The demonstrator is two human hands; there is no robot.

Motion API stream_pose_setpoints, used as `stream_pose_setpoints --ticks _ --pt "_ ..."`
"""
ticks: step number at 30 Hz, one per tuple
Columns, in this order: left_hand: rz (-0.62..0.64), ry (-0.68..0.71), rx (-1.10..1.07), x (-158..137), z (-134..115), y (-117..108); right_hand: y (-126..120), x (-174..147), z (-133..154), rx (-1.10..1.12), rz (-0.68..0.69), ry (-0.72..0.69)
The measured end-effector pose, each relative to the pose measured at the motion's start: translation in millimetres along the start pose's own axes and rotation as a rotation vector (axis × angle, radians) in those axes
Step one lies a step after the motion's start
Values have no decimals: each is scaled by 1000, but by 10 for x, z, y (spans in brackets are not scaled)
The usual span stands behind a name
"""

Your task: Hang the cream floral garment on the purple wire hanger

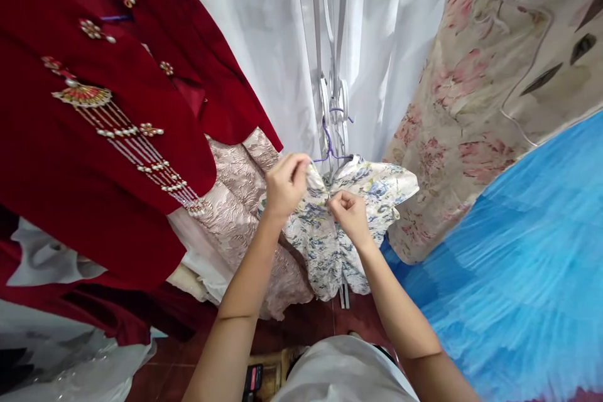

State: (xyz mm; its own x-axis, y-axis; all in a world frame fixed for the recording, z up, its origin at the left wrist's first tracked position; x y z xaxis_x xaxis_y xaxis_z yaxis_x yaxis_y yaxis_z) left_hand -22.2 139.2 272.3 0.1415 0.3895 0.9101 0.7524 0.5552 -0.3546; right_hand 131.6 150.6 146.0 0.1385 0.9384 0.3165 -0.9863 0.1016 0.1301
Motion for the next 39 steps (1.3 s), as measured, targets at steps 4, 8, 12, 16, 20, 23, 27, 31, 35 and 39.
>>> stream_pose_setpoints --ticks 4,8,12,16,20,23,27,31,35,39 --pt "-19 -162 85 -19 636 -529 23 -363 -428 -54 26 105" --pt "68 -364 94 -687 1276 -916 178 -744 -731 -51 178 160" --pt "-53 -549 67 -1574 1357 -999 160 -869 -972 -133 172 205" --pt "-1 -562 -97 -1975 852 -618 -78 -819 -868 -255 -16 127" --pt "266 -406 -262 -1858 159 -30 96 -929 -594 -200 394 78" --pt "481 -495 -406 -1902 -75 364 159 -1149 -582 -160 666 200" --pt "575 -801 -665 -2323 -155 658 -89 -1297 -676 -69 666 350" --pt "767 -930 -887 -2799 -364 837 -653 -1124 -560 -51 517 340" --pt "715 -906 -659 -2896 -335 784 -1285 -532 -101 -210 242 9" --pt "552 -854 -441 -2630 -249 598 -1383 130 266 -297 55 -281"
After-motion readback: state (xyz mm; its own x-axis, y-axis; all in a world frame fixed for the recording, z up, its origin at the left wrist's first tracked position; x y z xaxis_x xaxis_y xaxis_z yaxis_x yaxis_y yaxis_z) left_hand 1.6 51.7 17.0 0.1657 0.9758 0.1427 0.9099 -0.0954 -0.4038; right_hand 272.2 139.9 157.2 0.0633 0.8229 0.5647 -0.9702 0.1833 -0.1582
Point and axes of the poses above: each hand's wrist, its own x-axis towards the middle knuckle, its own y-axis out of the palm, z = x × y, the point moved 7 cm from there along x, towards the middle knuckle, and after that the axes turned 3 degrees about -z, right-handed, at the moved point
